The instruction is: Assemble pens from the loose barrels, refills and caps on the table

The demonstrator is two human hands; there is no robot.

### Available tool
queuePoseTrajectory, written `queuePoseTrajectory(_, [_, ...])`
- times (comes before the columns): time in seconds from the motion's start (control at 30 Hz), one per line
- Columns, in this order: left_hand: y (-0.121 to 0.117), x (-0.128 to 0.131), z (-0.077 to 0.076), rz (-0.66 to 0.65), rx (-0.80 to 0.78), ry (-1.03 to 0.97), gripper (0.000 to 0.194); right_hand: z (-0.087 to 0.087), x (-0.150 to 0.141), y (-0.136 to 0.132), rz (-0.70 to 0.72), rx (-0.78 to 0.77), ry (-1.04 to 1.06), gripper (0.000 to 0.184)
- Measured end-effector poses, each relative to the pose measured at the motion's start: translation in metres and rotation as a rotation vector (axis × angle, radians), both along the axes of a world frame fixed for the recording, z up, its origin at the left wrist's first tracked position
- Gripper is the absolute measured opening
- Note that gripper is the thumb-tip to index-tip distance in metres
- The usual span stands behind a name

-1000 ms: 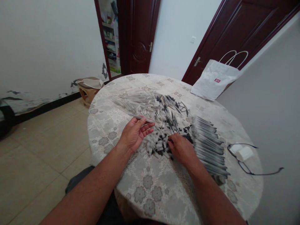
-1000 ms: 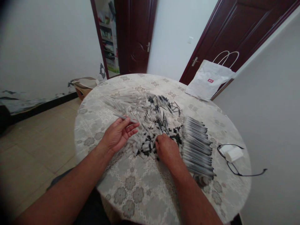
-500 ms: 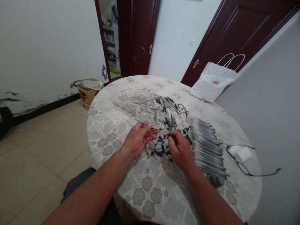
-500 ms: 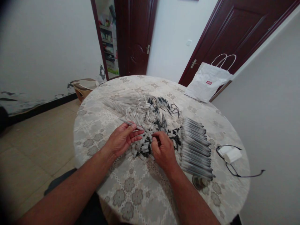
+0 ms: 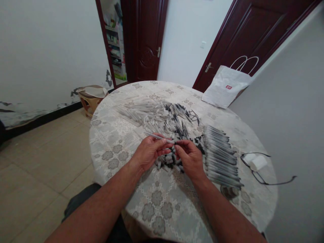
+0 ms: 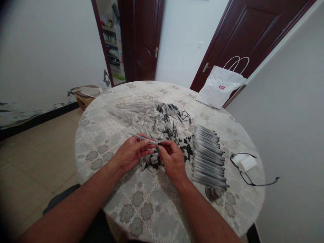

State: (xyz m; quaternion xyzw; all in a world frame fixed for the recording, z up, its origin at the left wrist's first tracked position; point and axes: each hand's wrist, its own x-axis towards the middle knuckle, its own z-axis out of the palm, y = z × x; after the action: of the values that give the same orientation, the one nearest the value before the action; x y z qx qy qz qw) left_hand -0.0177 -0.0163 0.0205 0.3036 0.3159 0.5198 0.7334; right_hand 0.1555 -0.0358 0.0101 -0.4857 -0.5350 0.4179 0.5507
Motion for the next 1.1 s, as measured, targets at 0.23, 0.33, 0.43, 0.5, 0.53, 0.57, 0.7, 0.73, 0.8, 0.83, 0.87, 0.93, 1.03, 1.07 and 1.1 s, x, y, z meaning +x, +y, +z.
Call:
queuePoseTrajectory(0.23, [0.0012, 0.0004, -0.0014, -0.004, -0.001, -0.014, 0.029, -0.0039, 0.0020, 0.0001, 0.012, 0.012, -0.039, 0.020])
queuePoseTrajectory(0.33, [0.0010, 0.0003, -0.0019, -0.017, 0.005, -0.003, 0.031, -0.0062, 0.0021, 0.0007, 0.019, 0.035, -0.051, 0.020])
queuePoseTrajectory(0.43, [0.0007, -0.0002, -0.0023, -0.010, 0.022, 0.023, 0.032, -0.0080, 0.0035, 0.0010, 0.015, 0.079, -0.103, 0.020])
queuePoseTrajectory(0.5, [0.0005, -0.0003, -0.0020, -0.012, 0.033, 0.047, 0.032, -0.0084, 0.0047, 0.0008, 0.004, 0.109, -0.149, 0.019])
queuePoseTrajectory(0.53, [0.0004, -0.0002, -0.0017, -0.013, 0.037, 0.059, 0.031, -0.0084, 0.0052, 0.0007, -0.002, 0.124, -0.171, 0.018])
queuePoseTrajectory(0.57, [0.0003, -0.0001, -0.0014, -0.013, 0.038, 0.068, 0.031, -0.0084, 0.0056, 0.0006, -0.009, 0.139, -0.190, 0.017])
queuePoseTrajectory(0.7, [-0.0001, 0.0007, -0.0001, -0.010, 0.037, 0.076, 0.031, -0.0085, 0.0059, 0.0005, -0.022, 0.161, -0.212, 0.019])
queuePoseTrajectory(0.73, [-0.0002, 0.0008, 0.0001, -0.012, 0.037, 0.076, 0.030, -0.0087, 0.0058, 0.0005, -0.025, 0.163, -0.210, 0.019])
queuePoseTrajectory(0.8, [-0.0003, 0.0007, 0.0005, -0.015, 0.040, 0.076, 0.029, -0.0089, 0.0056, 0.0003, -0.028, 0.173, -0.213, 0.020])
queuePoseTrajectory(0.83, [-0.0004, 0.0005, 0.0007, -0.015, 0.042, 0.078, 0.029, -0.0091, 0.0056, 0.0001, -0.029, 0.174, -0.212, 0.019])
queuePoseTrajectory(0.87, [-0.0005, 0.0003, 0.0009, -0.014, 0.044, 0.079, 0.029, -0.0091, 0.0056, -0.0001, -0.028, 0.168, -0.205, 0.020])
queuePoseTrajectory(0.93, [-0.0006, 0.0000, 0.0011, -0.010, 0.045, 0.081, 0.029, -0.0093, 0.0057, -0.0007, -0.023, 0.138, -0.179, 0.021])
queuePoseTrajectory(1.03, [-0.0007, 0.0000, 0.0004, -0.009, 0.045, 0.076, 0.030, -0.0097, 0.0057, -0.0010, -0.017, 0.105, -0.142, 0.022])
queuePoseTrajectory(1.07, [-0.0007, 0.0002, -0.0001, -0.010, 0.046, 0.074, 0.030, -0.0098, 0.0055, -0.0009, -0.017, 0.102, -0.135, 0.022])
queuePoseTrajectory(1.1, [-0.0007, 0.0003, -0.0007, -0.012, 0.047, 0.072, 0.030, -0.0098, 0.0054, -0.0007, -0.015, 0.099, -0.129, 0.022])
